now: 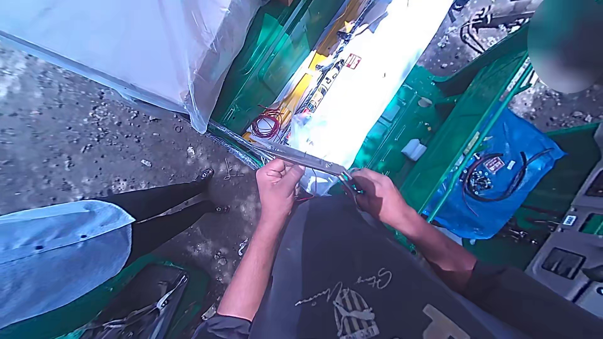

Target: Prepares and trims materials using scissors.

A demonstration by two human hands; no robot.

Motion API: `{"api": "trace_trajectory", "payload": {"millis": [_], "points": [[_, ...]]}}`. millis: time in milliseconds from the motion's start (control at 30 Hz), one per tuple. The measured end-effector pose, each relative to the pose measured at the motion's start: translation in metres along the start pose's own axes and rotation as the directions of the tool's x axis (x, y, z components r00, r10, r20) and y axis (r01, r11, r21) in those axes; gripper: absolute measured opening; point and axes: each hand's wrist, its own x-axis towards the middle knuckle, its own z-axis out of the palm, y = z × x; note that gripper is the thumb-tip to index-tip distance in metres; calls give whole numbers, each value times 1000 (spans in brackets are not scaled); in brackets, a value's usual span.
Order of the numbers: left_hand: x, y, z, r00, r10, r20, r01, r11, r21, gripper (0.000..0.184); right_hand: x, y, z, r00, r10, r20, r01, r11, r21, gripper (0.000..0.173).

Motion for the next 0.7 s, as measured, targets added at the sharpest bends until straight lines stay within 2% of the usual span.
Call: {"api": "trace_trajectory", "payload": {"millis": [67,133,233,333,433,500,633,667,700], "points": [[1,-2,-3,1000,-8,27,8,999,-31,7,1,-1,2,1000,-13,8,13,1000,-4,14],[2,-4,-7,998,-38,54,44,994,-104,7,4,0,8,1000,-11,2,10,999,50,22],[4,-7,-10,987,-105,121,138,941,-308,9,13,4,18,991,111,70,-127,950,286,33],[3,-13,-17,962,-155,223,256,790,-557,9,20,6,28,956,191,220,-287,760,583,34],[1,-23,-24,931,-164,326,359,572,-738,7,23,2,43,949,127,289,-311,542,781,34],[0,-30,-28,920,-139,367,390,425,-817,6,24,-4,54,947,46,317,-303,455,837,39],[1,-33,-31,950,-110,291,311,349,-884,6,29,-20,71,938,-59,342,-306,323,895,44],[1,-33,-33,957,-91,276,290,331,-898,7,31,-22,76,937,-64,344,-320,240,916,44],[0,-32,-36,961,-61,270,276,303,-912,7,35,-25,80,937,-43,348,-342,102,934,44]]}}
